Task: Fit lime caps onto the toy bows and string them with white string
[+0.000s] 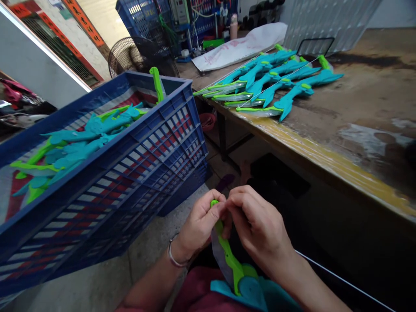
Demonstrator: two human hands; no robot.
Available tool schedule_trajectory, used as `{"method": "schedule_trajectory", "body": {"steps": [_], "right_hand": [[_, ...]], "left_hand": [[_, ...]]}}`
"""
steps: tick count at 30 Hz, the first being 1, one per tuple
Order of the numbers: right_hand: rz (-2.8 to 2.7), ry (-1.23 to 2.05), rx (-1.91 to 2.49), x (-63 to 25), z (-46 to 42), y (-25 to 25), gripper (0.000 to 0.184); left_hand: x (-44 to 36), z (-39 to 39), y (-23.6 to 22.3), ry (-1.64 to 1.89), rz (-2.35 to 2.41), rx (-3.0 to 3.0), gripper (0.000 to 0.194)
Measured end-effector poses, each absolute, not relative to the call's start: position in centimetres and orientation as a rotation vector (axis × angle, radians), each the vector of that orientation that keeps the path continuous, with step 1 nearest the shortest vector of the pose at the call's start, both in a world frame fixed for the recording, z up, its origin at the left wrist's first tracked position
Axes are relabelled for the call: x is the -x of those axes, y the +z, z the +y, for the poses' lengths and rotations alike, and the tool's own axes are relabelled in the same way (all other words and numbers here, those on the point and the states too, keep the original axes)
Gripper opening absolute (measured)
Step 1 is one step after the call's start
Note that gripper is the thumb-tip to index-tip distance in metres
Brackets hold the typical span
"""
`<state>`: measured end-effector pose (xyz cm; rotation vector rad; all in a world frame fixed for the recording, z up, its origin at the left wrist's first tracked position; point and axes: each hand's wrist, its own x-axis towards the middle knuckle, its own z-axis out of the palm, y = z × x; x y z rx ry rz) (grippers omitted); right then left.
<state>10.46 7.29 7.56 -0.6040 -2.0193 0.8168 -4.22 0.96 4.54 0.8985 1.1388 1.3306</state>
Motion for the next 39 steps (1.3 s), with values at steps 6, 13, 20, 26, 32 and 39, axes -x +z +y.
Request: {"method": "schedule_trajectory", "body": {"steps": [6,13,20,26,32,39], "right_hand": [[-2.035,0.994,0.572,-10.5,8.1,7.4,0.016],[-2.124,1.034,0.655,-10.8,7.9,7.5,0.019],[-2.039,1.132,0.879,-10.8,7.5,6.8,0.019],[-1.898,1.001,0.827,-10.8,7.2,6.1,0.011],[-2.039,0.611,0.637,-10.8,6.8,5.3,0.012],[-2.161,0.464,0.625,-10.8,6.9,5.3,0.013]], "left_hand": [[4.7,1.0,3.6,1.28,1.063,-0.846,0.033],[4.3,1.0,3.6,1.301,1.155,-0.819,0.035],[4.0,0.9,3.9,1.28,1.253,-0.933,0.033],[4.0,1.0,4.0,1.281,1.145,-0.933,0.032],[3.7,0.9,3.5,1.326,1.135,-0.892,0.032],[3.7,1.0,3.2,1.353,1.171,-0.916,0.032]]}}
